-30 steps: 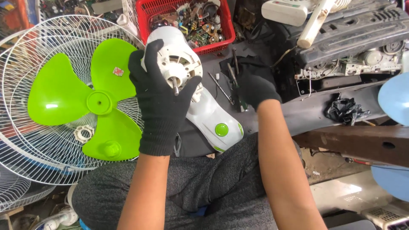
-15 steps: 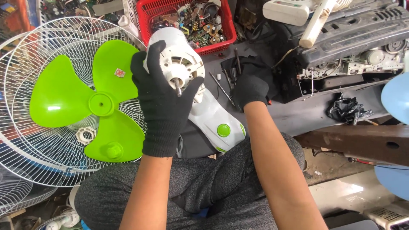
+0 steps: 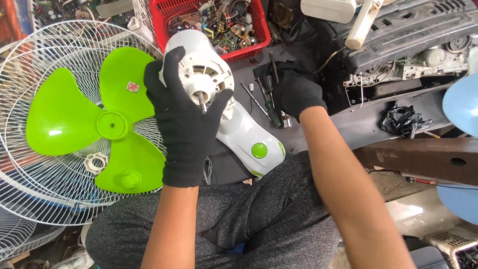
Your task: Inspecting the internal components and housing of a disassembled fan motor.
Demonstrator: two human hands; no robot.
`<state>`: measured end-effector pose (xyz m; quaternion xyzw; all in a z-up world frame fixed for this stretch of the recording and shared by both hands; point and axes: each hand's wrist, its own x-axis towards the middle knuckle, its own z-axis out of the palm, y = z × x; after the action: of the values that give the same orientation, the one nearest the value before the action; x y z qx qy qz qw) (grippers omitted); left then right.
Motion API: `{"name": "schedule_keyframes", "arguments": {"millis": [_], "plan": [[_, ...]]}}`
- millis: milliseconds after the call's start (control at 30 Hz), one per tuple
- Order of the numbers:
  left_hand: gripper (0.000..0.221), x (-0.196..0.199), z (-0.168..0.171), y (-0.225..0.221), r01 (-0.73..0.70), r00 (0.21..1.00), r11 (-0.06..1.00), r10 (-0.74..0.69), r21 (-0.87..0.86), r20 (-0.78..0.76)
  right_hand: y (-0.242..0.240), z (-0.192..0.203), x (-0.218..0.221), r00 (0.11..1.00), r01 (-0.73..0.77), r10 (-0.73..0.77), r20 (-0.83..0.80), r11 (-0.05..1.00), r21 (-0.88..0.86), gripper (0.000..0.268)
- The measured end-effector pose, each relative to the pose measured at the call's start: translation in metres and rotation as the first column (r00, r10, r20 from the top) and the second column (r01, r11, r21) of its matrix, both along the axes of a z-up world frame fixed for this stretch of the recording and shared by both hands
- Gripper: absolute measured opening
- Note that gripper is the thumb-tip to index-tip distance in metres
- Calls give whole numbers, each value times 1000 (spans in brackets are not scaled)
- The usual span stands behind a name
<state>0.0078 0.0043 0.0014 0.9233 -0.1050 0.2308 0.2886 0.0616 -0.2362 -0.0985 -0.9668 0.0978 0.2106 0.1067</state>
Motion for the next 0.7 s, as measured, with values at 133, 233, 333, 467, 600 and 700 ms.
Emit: {"name": "schedule_keyframes", "arguments": {"millis": [133,233,333,467,600,700], "plan": [[98,1,3,0,-1,1000,1000,1,1,20,-13,-86,6,814,-375,512,272,823,-427,43],[93,-2,5,-3,-6,1000,1000,5,-13,-27,-6,-91,5,946,-258,280,166,955,-144,31],[98,-2,0,0,-46,998,999,47,12,-31,-1,-90,14,967,-227,240,89,965,-130,38],[98,-2,6,-3,-28,999,1000,28,3,-40,-3,-86,17,954,-264,286,88,944,-200,38],[99,-2,5,-3,-33,998,999,33,6,-55,4,-118,24,948,-203,265,175,930,-308,26],[98,-1,3,-2,-24,999,1000,24,-6,-43,14,-118,28,970,-180,219,106,940,-291,22]]}}
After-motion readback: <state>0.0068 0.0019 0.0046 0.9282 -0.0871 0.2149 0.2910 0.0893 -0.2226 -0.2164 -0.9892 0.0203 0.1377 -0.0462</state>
